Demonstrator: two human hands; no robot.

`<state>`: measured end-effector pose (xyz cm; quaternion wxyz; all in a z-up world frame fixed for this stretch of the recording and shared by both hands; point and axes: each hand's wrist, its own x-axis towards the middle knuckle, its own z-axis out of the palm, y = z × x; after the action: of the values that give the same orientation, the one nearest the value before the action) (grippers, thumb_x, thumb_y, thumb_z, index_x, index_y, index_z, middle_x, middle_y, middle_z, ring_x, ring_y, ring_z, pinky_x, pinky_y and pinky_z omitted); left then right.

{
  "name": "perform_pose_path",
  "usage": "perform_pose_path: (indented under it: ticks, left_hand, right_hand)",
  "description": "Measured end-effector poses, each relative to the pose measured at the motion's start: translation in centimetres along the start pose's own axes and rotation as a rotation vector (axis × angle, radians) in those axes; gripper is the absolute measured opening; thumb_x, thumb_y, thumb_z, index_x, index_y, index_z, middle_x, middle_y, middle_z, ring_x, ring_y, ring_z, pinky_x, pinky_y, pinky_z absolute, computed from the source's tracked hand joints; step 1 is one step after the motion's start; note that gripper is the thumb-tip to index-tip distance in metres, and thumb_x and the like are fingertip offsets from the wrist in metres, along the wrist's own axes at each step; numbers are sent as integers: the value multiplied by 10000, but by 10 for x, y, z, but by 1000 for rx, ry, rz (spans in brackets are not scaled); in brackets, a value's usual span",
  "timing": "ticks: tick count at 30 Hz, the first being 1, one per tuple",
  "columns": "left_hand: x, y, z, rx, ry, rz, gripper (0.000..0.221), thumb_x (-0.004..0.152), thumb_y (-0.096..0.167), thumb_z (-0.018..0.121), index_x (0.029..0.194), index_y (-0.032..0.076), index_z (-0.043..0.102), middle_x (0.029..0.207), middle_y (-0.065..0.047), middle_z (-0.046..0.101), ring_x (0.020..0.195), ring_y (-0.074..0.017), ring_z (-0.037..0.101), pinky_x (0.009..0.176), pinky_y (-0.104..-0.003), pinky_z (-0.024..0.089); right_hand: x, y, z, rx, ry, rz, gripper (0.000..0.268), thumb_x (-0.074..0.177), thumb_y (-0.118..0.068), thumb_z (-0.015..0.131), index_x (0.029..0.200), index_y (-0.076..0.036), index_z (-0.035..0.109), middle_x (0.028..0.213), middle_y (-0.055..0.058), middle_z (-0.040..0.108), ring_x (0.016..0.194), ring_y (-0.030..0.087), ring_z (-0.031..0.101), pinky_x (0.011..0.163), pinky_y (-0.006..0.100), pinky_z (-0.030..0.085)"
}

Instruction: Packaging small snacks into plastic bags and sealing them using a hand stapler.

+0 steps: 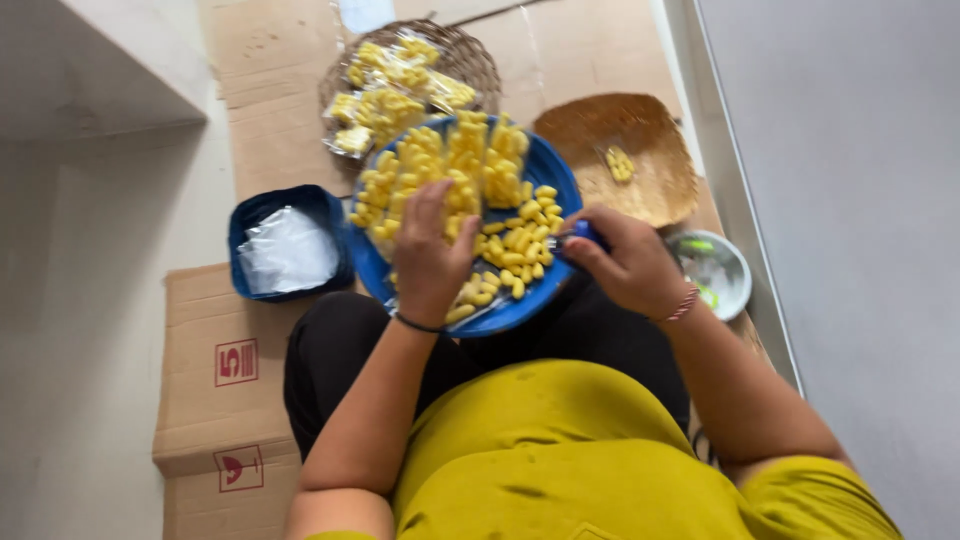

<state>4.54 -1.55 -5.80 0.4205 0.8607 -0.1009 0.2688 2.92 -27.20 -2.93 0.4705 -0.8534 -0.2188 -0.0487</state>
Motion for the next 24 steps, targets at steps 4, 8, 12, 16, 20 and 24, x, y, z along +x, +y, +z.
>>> perform_pose_path:
  ticks: [4,8,12,16,20,24]
  left_hand:
    - [-16,31,-4,-22,62,225,430,959,155,774,1351,35,643,1425,-214,521,1313,-402,561,1042,-421,516]
    - [-48,67,8,-650,-296,-80,525,1052,411,525,1396,17,573,1422,-192,555,1371,-309,527,1153,-454,423]
    - [-97,43,44,-1165,-584,-550,601,1095,396,292,1362,-45,601,1258,-232,693,1178,-286,680,1008,-499,552]
    - [-104,47,78,-957,-424,-562,552,1095,420,291,1223,5,631,1107,-212,714,1037,-281,702,890,-464,611]
    - [-61,90,84,-1114,-330,-769,656,1087,541,152,1143,46,578,961,-127,689,950,-226,727,870,-348,617]
    - [-40,96,99,-1196,-389,-724,594,1087,554,175,1097,76,528,931,-173,725,968,-306,770,915,-466,618]
  right_hand:
    - [-15,-4,15,-59,184,-163,317,953,-403,729,1089,-117,723,996,97,636,798,285,676,684,366,553]
    - [-27,-34,16,85,283,-231,376,880,-387,808,1128,-108,760,959,68,633,672,182,606,621,283,560]
    - [-27,-41,20,97,412,-349,373,897,-338,804,1127,-48,765,869,115,635,666,237,648,631,355,595]
    - [-40,-13,23,59,566,-376,328,865,-318,829,1068,-62,800,838,60,656,653,200,656,620,333,607]
    - [-62,21,15,135,678,-525,307,781,-183,896,973,33,793,843,138,656,654,253,679,590,394,615]
    - [-88,53,21,87,680,-731,209,767,-189,892,900,-67,786,848,116,666,650,251,678,564,399,605]
